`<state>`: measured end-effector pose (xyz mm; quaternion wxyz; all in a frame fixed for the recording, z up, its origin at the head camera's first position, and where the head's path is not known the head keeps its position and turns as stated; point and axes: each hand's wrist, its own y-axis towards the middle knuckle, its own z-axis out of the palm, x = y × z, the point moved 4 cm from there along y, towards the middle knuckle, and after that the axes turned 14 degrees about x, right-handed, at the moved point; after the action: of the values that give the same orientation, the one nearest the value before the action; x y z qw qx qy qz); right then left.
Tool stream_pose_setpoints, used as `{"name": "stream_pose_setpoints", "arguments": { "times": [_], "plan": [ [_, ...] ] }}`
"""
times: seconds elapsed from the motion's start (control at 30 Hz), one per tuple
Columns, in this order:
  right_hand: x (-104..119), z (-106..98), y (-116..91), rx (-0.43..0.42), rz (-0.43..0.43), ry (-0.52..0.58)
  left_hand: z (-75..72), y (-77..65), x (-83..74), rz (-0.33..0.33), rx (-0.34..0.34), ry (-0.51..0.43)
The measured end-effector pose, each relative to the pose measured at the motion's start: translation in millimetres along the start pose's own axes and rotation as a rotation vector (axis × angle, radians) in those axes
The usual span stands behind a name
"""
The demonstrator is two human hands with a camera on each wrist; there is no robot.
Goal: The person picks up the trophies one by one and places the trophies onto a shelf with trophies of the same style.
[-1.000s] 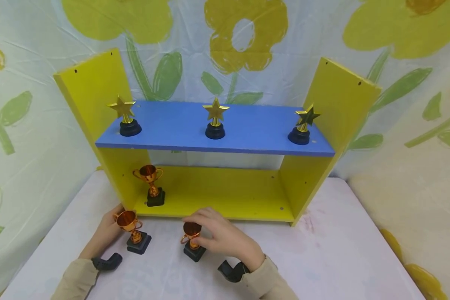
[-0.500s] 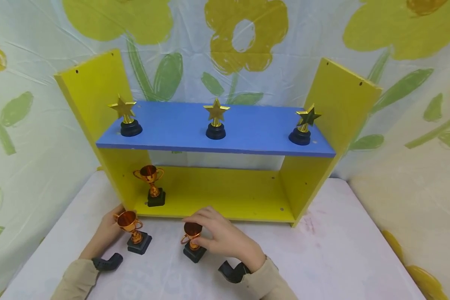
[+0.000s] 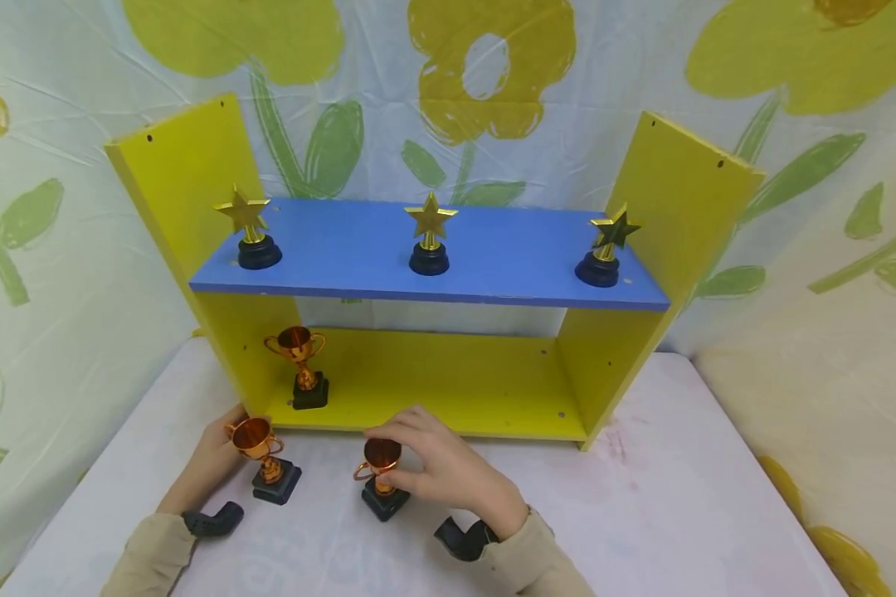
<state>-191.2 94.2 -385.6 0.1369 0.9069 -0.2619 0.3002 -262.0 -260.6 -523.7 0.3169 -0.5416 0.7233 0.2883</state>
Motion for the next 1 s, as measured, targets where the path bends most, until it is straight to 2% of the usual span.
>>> {"name": "stream_pose_setpoints", "arguments": {
  "times": [0.4, 0.77, 1.0],
  "plan": [
    [0, -4, -2, -0.099, -0.051, -0.01, 1.0, -1.5, 0.3, -0.022, 0.01, -0.013],
    [-3, -12, -3, -0.262, -0.082, -0.028, -1.2, 0.1, 0.3, -0.001, -0.007, -0.014],
    [-5, -17, -5, -0.353, -0.108, -0.021, 0.5, 0.5, 2.8, -0.027, 0.005, -0.03]
  ]
}}
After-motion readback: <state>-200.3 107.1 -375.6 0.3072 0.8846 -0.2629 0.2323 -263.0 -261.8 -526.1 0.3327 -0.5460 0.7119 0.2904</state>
